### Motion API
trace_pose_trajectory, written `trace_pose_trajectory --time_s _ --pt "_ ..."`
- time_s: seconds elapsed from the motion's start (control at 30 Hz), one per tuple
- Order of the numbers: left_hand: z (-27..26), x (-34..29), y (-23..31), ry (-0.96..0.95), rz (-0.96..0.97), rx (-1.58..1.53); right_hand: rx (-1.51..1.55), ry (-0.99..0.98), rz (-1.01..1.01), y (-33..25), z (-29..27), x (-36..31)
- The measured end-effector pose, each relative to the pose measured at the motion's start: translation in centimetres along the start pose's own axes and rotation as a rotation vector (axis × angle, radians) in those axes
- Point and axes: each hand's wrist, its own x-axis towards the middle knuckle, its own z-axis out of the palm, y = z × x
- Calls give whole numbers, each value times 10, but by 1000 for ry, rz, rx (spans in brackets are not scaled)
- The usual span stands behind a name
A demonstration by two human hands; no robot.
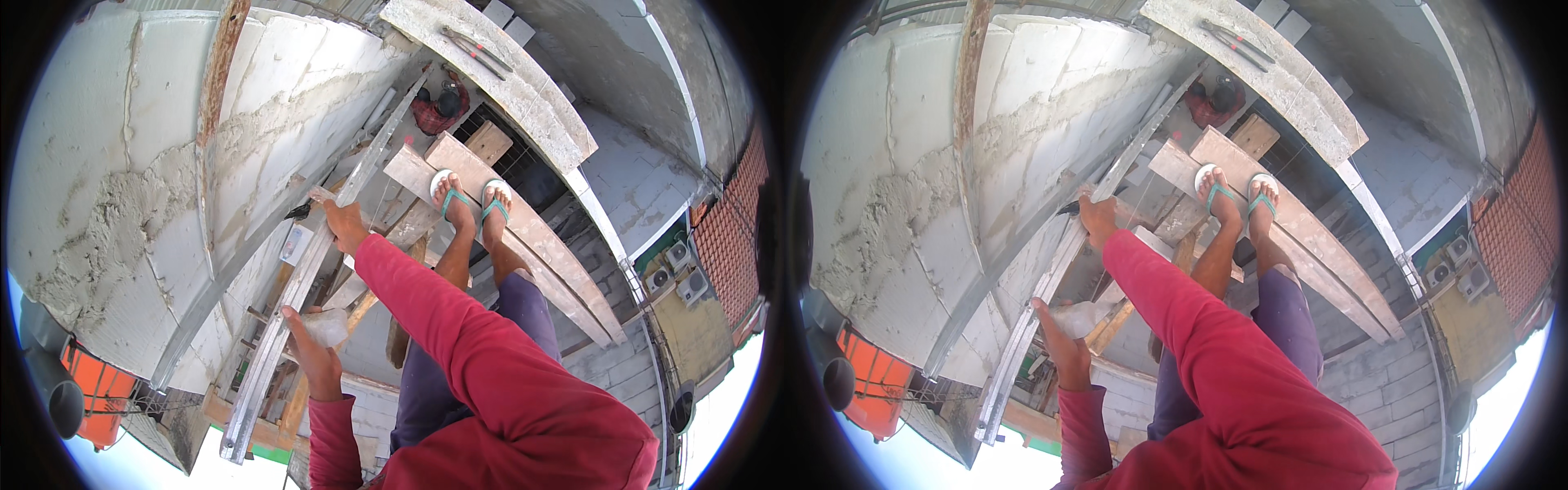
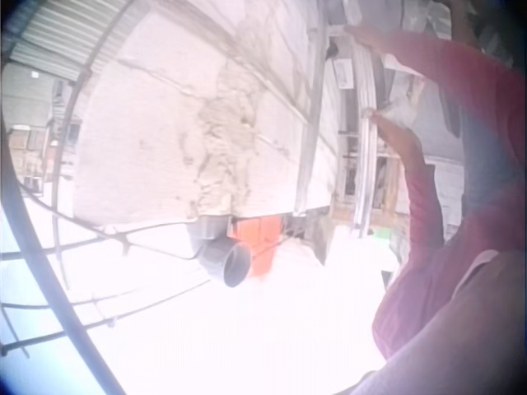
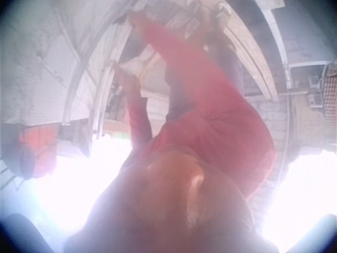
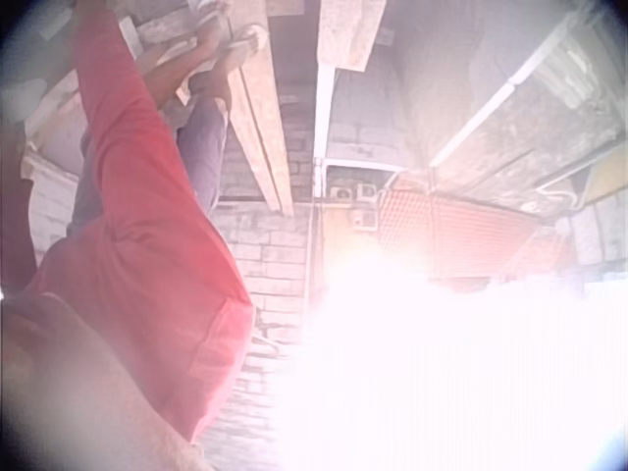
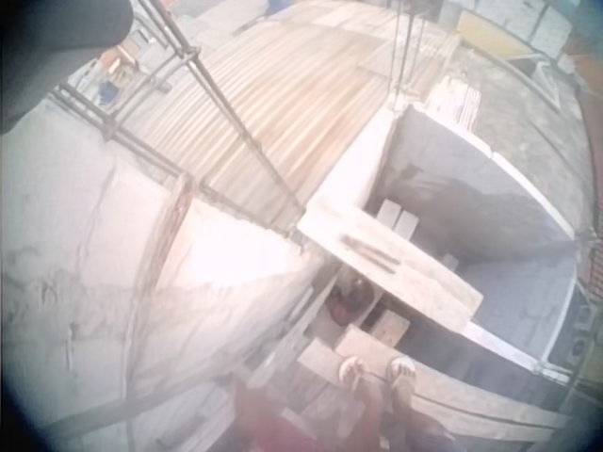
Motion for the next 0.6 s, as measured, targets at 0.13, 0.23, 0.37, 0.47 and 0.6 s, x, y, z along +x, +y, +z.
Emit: trace_pose_trajectory --time_s 0.13,0.23,0.37,0.47,0.6 --pt "5 -7 -1 -4 40 56 -111 79 -61 -10 -4 -21" --pt "3 -8 -4 -15 34 60 -119 140 -80 -5 -3 -16" --pt "-5 -6 -8 -52 7 73 -208 136 -149 7 -8 -6" --pt "-11 -6 -19 -62 1 39 -322 141 -172 10 -12 -9" --pt "-10 -6 -22 -61 10 30 -356 170 -175 19 -15 5"
